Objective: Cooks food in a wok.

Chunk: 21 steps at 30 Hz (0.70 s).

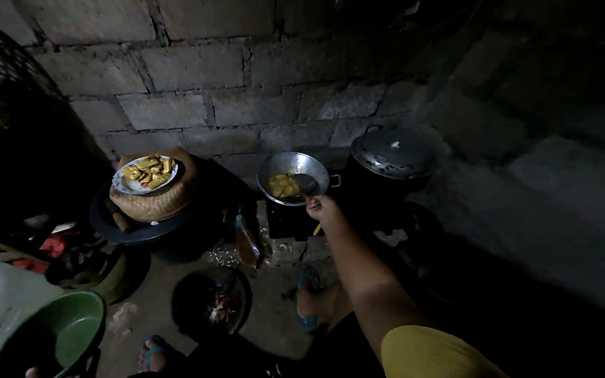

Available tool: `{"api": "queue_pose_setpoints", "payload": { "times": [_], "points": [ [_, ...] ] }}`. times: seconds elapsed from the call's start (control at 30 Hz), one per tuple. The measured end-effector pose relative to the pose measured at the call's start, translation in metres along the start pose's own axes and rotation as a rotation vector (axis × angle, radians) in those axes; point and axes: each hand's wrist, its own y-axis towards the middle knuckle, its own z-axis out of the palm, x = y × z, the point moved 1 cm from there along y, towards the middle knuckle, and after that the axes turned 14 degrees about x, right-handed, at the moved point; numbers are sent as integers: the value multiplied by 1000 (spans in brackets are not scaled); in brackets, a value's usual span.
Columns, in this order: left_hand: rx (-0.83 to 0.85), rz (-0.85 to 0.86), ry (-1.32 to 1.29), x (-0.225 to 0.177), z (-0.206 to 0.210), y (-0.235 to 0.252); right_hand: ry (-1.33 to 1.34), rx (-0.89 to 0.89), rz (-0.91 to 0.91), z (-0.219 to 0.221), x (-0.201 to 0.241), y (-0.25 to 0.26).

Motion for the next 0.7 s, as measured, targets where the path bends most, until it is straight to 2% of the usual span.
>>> {"api": "queue_pose_setpoints", "payload": {
  "times": [0.13, 0.23, 0.43, 0.57, 0.7],
  "points": [
    [30, 19, -111, 5, 0, 1, 47, 20, -1, -4, 5, 3],
    [-18, 12, -132, -1, 11, -8, -186, 10, 6, 0, 6, 0],
    [56, 59, -124, 15, -11, 10, -722, 17, -5, 6, 0, -11],
    [-30, -21, -79, 4, 0, 5, -869, 49, -12, 12, -5, -18],
    [25, -8, -172, 7, -1, 8, -956, 67, -25, 19, -9, -28]
  ]
}}
